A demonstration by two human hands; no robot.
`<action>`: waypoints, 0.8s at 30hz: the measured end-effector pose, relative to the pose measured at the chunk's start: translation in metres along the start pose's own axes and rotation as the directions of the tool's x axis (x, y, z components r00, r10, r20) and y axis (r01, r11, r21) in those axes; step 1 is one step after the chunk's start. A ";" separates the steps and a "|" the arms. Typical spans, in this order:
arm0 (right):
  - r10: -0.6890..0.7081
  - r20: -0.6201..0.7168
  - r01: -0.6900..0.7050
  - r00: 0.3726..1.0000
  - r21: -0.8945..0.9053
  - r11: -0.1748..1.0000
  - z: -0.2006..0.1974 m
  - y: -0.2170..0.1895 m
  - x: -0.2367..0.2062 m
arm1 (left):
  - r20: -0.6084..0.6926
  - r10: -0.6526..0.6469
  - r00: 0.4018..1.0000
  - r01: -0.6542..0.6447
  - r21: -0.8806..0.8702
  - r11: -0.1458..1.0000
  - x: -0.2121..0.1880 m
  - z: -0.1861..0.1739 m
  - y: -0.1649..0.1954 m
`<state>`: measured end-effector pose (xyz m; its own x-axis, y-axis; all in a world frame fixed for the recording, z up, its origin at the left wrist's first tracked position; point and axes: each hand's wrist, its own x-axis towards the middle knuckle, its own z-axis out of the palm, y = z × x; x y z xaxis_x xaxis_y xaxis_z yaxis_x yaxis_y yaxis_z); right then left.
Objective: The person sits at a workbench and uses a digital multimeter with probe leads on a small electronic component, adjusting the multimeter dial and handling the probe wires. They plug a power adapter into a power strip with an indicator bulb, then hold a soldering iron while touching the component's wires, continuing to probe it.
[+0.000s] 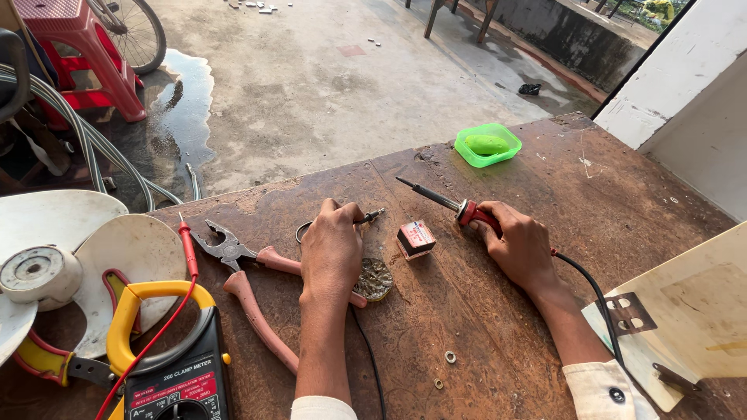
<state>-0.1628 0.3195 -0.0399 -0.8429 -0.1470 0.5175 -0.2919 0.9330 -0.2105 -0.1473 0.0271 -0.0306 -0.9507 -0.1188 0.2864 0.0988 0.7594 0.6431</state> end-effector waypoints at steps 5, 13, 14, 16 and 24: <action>0.025 0.006 -0.025 1.000 -0.001 1.000 0.000 -0.003 0.000 | 0.008 -0.006 1.000 0.007 -0.018 1.000 0.000 -0.002 0.001; 0.004 -0.008 -0.004 1.000 -0.023 1.000 0.001 -0.004 0.002 | 0.008 -0.006 1.000 0.006 -0.018 1.000 0.001 -0.001 -0.002; -0.003 -0.010 0.002 1.000 -0.030 1.000 0.001 -0.004 0.003 | 0.003 -0.002 1.000 0.002 -0.019 1.000 0.001 0.000 -0.002; -0.001 -0.008 0.001 1.000 -0.038 0.999 0.001 -0.003 0.001 | -0.007 0.005 1.000 -0.005 -0.023 1.000 0.000 0.001 -0.002; -0.021 -0.007 0.020 1.000 -0.046 0.999 0.002 -0.002 0.001 | 0.001 -0.007 1.000 0.007 -0.020 1.000 -0.002 -0.001 0.000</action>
<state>-0.1643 0.3165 -0.0404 -0.8333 -0.1637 0.5279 -0.2878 0.9440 -0.1615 -0.1455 0.0263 -0.0304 -0.9519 -0.1233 0.2806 0.0976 0.7458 0.6589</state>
